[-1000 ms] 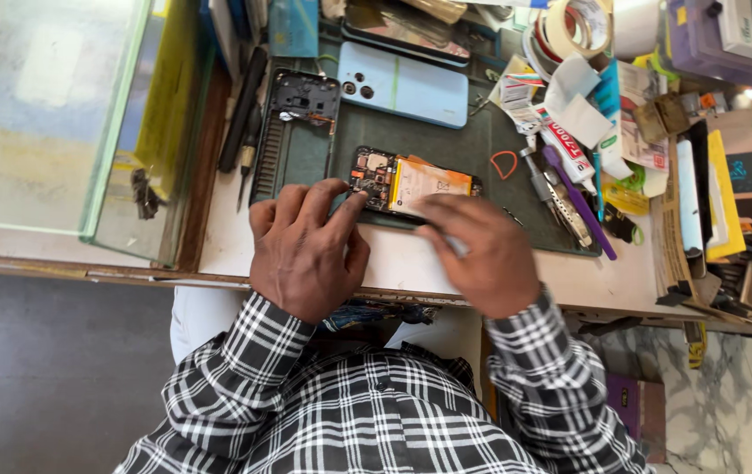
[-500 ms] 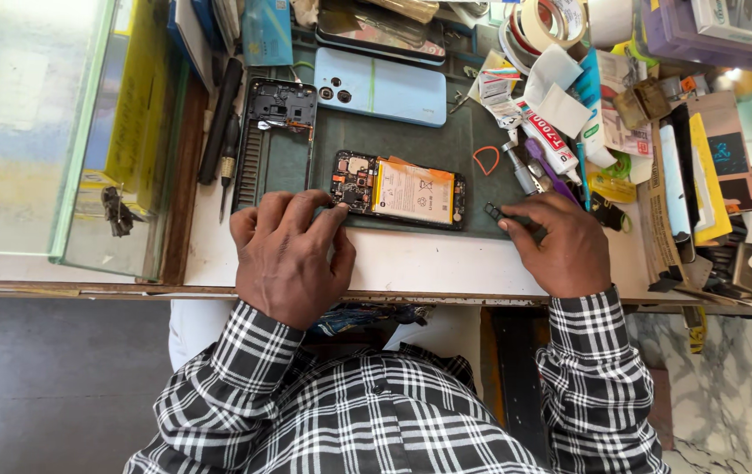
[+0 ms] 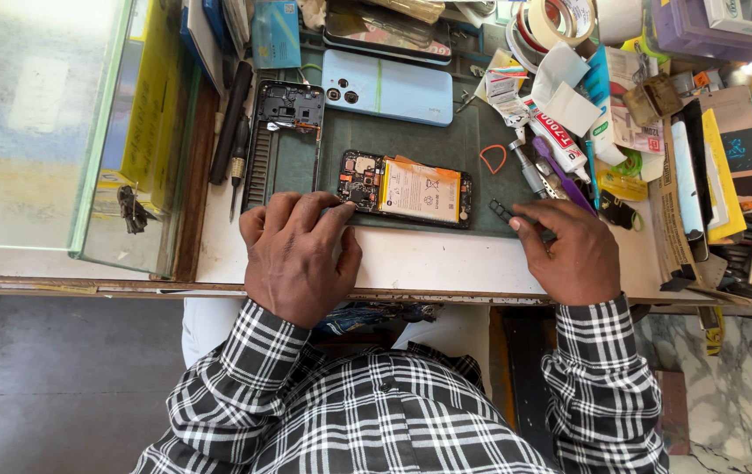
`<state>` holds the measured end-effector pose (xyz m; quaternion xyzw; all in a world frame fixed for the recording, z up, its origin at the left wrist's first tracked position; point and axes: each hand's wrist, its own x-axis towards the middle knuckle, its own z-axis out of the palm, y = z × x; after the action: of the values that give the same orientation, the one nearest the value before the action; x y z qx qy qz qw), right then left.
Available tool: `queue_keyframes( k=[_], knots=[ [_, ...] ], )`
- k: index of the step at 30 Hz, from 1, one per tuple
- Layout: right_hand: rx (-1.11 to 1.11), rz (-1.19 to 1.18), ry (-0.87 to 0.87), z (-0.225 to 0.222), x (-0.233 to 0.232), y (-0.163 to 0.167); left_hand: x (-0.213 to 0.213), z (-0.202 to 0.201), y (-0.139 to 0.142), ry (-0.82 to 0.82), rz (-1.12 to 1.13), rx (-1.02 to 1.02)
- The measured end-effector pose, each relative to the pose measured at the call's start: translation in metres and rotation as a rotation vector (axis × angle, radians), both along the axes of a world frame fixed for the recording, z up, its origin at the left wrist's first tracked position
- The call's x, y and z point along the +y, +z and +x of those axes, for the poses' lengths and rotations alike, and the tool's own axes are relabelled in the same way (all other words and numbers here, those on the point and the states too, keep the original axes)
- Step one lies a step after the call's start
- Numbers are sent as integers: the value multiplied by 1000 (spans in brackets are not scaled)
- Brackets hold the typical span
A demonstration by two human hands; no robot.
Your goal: The person cleans a small component with a white wipe, then places it into the motherboard of a disassembled phone. They connect a ribbon cable and reattach the phone's frame, then inspect the assembly.
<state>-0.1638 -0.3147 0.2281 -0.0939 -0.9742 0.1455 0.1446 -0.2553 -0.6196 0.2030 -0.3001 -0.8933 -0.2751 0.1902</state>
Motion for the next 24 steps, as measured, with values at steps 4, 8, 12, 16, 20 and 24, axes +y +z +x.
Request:
queue_keyframes(
  k=[4, 8, 12, 16, 20, 24],
  knots=[
    [71, -44, -46, 2, -7, -9, -2, -1, 2, 17, 67, -6],
    [230, 86, -37, 5, -18, -22, -6, -1, 6, 112, 133, -6],
    [319, 123, -49, 6, -22, -34, -7, -4, 6, 166, 113, -20],
    [348, 95, -48, 8, -20, -39, -7, -5, 3, 172, 113, -32],
    [357, 83, -40, 9, -20, -41, -7, -4, 2, 173, 105, -39],
    [361, 72, -50, 10, -21, -41, -6, -13, 5, 222, -5, -177]
  ],
)
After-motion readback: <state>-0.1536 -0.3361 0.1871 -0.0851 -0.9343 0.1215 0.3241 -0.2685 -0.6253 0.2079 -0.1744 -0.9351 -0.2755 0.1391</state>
